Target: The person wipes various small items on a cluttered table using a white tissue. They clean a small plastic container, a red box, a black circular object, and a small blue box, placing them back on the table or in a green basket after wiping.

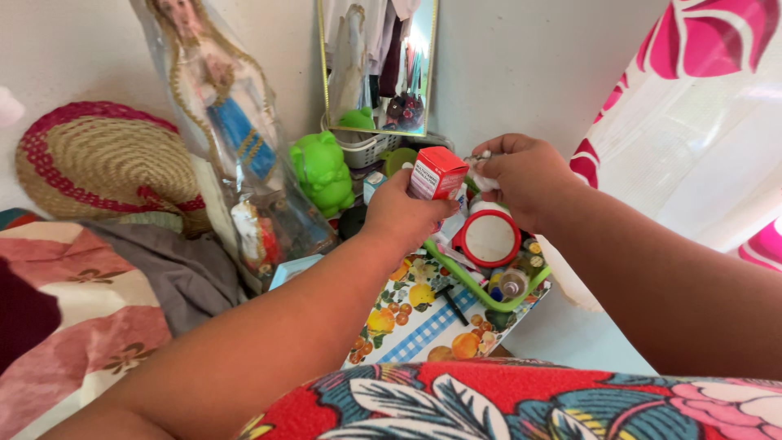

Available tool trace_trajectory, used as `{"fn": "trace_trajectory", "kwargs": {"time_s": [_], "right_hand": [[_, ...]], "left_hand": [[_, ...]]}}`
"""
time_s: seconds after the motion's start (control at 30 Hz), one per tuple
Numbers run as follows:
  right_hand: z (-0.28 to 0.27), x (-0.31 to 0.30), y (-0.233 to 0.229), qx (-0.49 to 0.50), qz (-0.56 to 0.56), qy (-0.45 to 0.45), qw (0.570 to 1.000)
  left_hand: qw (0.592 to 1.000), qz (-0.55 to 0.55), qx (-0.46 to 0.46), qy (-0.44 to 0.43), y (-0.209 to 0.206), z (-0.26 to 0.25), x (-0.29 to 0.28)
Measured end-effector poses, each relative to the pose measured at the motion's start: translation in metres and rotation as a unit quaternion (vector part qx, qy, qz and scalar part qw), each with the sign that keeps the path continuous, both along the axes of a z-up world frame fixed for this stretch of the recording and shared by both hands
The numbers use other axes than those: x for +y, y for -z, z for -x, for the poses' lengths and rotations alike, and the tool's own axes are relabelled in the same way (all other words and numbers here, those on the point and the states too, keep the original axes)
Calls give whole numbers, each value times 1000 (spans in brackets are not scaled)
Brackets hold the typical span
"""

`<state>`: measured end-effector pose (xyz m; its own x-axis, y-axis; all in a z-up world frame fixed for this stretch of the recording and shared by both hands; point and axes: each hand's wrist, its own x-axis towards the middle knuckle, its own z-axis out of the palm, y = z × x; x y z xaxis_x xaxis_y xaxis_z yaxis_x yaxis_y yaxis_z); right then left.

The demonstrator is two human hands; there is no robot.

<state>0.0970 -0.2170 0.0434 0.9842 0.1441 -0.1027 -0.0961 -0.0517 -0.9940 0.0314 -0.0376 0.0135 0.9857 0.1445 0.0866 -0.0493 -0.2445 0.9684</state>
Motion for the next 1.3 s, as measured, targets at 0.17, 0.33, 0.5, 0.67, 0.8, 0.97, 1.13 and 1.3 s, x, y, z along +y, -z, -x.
{"fn": "trace_trajectory", "kwargs": {"time_s": [0.17,0.33,0.5,0.67,0.8,0.97,1.13,1.3], "right_hand": [[-23,-34,-4,-5,-1,20,1000],[-50,-65,-1,35,-22,72,997],[-63,-110,14,65,-104,168,978],[-53,-158,11,57,-141,401,903],[-39,-192,5,19,-81,550,831],[-25,-208,15,0,-70,502,862],[-15,-219,14,-16,-67,500,863],[-12,-223,17,-27,-48,505,861]], "left_hand": [[1000,-4,8,17,-7,-20,-34],[999,13,-23,33,-10,-35,-60],[996,58,22,60,-14,-47,-82],[992,68,39,97,-11,-55,-105],[994,25,34,104,-10,-62,-121],[987,37,22,153,-4,-68,-145],[986,-5,36,164,-4,-68,-159],[987,-3,54,154,-5,-64,-162]]}}
